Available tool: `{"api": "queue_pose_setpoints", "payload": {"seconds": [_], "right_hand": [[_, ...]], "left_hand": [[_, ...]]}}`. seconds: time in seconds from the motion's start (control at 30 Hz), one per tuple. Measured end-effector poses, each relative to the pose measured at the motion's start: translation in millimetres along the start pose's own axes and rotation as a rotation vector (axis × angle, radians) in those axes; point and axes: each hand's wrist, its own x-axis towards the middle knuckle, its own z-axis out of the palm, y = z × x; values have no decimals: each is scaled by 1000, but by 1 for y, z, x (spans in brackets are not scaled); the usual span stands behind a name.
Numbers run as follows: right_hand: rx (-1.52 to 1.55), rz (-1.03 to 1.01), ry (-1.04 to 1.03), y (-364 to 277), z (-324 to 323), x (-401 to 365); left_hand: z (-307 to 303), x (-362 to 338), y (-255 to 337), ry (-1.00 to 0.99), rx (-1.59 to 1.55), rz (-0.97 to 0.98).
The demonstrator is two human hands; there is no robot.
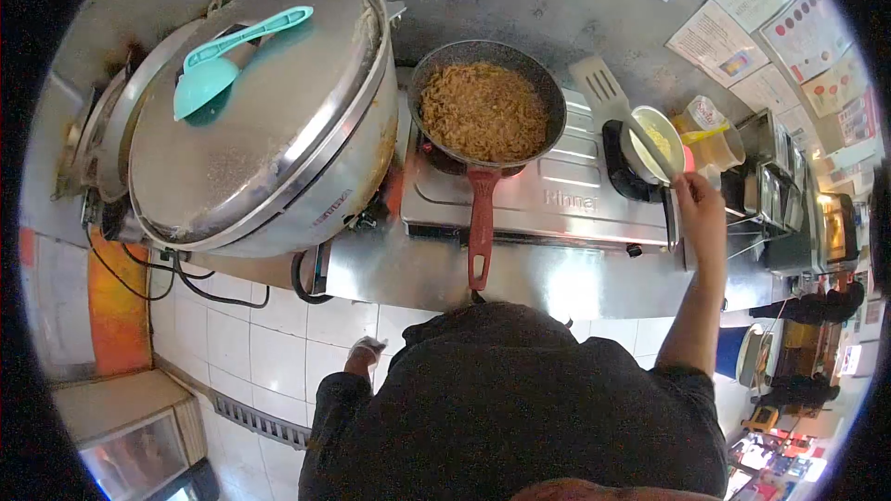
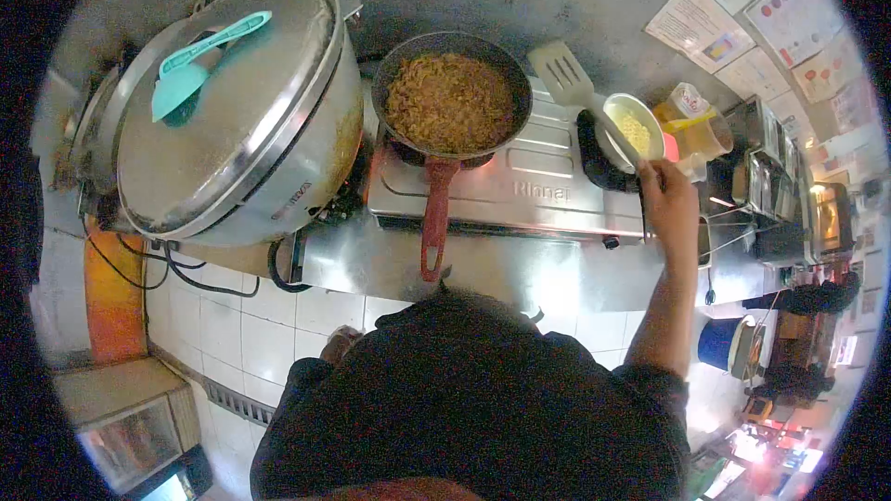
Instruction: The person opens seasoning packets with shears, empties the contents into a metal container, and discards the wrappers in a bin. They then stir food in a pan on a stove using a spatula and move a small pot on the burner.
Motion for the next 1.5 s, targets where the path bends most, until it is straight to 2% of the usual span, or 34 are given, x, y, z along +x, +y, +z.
{"api": "queue_pose_setpoints", "payload": {"seconds": [0.03, 0.13, 0.17, 0.27, 0.3, 0.4, 0.43, 0.57, 0.6, 0.67, 0.73, 0.77, 0.83, 0.93, 1.0, 1.03, 1.13, 1.23, 1.3, 1.4, 1.43, 1.5], "right_hand": [[-90, -42, -38, -9, -6, 11], [-402, -192, -114, -52, -13, 45], [-537, -257, -124, -76, -9, 49], [-765, -456, -87, -96, 33, 72], [-812, -524, -63, -94, 52, 82], [-834, -561, -178, -99, 87, 110], [-773, -555, -193, -99, 91, 119], [-563, -562, -307, -65, 99, 160], [-520, -565, -351, -59, 104, 167], [-418, -601, -312, -56, 104, 150], [-399, -630, -285, -63, 101, 131], [-416, -703, -253, -65, 97, 124], [-446, -838, -191, -72, 84, 112], [-631, -873, -174, -88, 56, 99], [-604, -846, -127, -92, 44, 107], [-591, -833, -101, -91, 41, 115], [-649, -734, -134, -84, 44, 153], [-726, -634, -218, -76, 74, 193], [-489, -563, -383, -61, 116, 224], [-233, -460, -559, -70, 136, 219], [-164, -427, -609, -76, 142, 211], [-208, -551, -543, -83, 135, 198]], "left_hand": [[-1, -2, 2, -26, 36, -25], [-35, -41, 11, 102, -259, -56], [-36, -36, 7, 125, -258, -9], [-83, -21, 36, -83, -26, -123], [-62, 2, 17, -42, -74, -147], [-86, -5, 39, 63, -32, -59], [-83, -3, 39, 90, -144, -53], [-71, -6, 37, 51, -171, -79], [-31, 15, 3, 186, -88, 123], [-40, -4, 7, 533, 174, 484], [-11, -2, -7, 201, -116, 55], [-25, -26, 12, 77, -205, -177], [-24, -23, 7, 56, -246, -182], [-27, -19, 11, 45, -172, -183], [-50, -15, 26, 3, -109, -188], [-21, 10, 3, 100, -54, -59], [-65, 1, 40, -25, -137, -171], [-82, -4, 56, 5, -57, -49], [-76, 9, 53, 52, 36, 33], [-65, 14, 42, 127, -105, 10], [-67, 4, 44, 138, -253, -51], [-73, -1, 41, 74, -205, -100]]}}
